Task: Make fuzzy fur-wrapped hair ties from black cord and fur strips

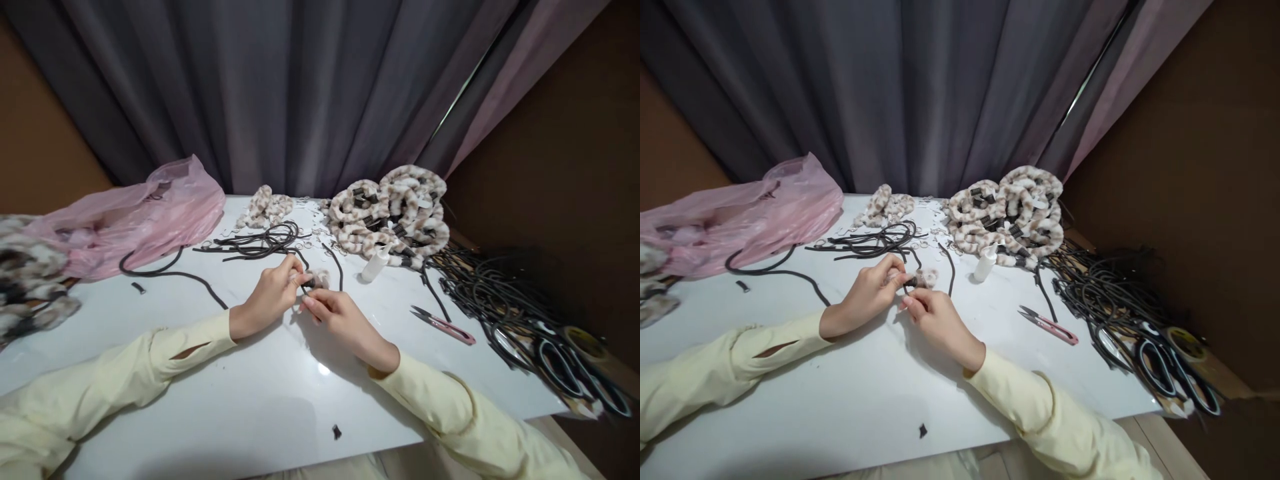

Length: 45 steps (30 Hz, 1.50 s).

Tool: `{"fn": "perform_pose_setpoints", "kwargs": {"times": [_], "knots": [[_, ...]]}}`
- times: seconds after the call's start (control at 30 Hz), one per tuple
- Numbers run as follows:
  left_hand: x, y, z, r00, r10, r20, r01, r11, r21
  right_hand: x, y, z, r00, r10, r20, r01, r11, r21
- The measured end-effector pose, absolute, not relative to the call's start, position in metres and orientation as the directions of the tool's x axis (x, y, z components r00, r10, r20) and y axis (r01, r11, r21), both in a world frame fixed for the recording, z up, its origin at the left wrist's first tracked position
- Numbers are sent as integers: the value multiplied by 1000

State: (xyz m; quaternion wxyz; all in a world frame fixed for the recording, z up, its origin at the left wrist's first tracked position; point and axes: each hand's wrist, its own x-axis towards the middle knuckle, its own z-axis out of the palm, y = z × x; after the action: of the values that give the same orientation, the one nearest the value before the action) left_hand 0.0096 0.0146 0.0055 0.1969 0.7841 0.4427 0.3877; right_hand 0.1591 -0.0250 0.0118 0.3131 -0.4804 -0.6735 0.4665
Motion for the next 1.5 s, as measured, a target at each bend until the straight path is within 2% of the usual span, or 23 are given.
{"fn": "perform_pose_setpoints", "kwargs": {"times": [0.1, 0.2, 0.3, 0.4, 0.57, 0.73, 0.83, 0.93, 1.17, 1.23, 1.37, 1.43, 1.5], "knots": [[10, 15, 3, 344, 829, 440, 559, -558, 613, 158, -27, 8, -333, 936, 117, 617, 310, -723], [10, 14, 1, 416, 789, 453, 567, -614, 550, 157, -31, 5, -393, 896, 207, 775, 444, -450], [10, 15, 0, 516, 725, 456, 566, -688, 454, 157, -34, 2, -471, 839, 273, 825, 529, -200], [9, 18, -1, 567, 698, 438, 556, -716, 421, 160, -31, 2, -514, 796, 319, 823, 563, -80], [9, 17, 2, 529, 744, 408, 512, -663, 547, 170, -19, 5, -466, 799, 379, 838, 537, -101], [8, 9, 10, 473, 821, 319, 469, -541, 698, 176, -9, 5, -417, 822, 388, 814, 528, -243], [7, 5, 14, 461, 849, 258, 459, -477, 749, 177, -5, 2, -430, 820, 378, 760, 555, -338], [6, 2, 16, 478, 851, 218, 441, -447, 778, 178, -2, 1, -446, 811, 379, 722, 576, -383], [7, -1, 12, 497, 851, 172, 421, -409, 809, 178, 8, -3, -506, 804, 311, 711, 594, -377], [8, 2, 10, 459, 876, 145, 379, -341, 860, 178, 8, -3, -453, 813, 366, 718, 576, -390], [8, 12, 10, 360, 932, 35, 211, -117, 970, 177, -3, 4, -299, 751, 589, 723, 581, -373], [7, 16, 11, 324, 945, -53, 123, 14, 992, 176, -12, 8, -309, 708, 636, 715, 613, -336], [7, 17, 14, 305, 947, -104, 19, 103, 995, 174, -20, 9, -364, 697, 617, 717, 633, -293]]}}
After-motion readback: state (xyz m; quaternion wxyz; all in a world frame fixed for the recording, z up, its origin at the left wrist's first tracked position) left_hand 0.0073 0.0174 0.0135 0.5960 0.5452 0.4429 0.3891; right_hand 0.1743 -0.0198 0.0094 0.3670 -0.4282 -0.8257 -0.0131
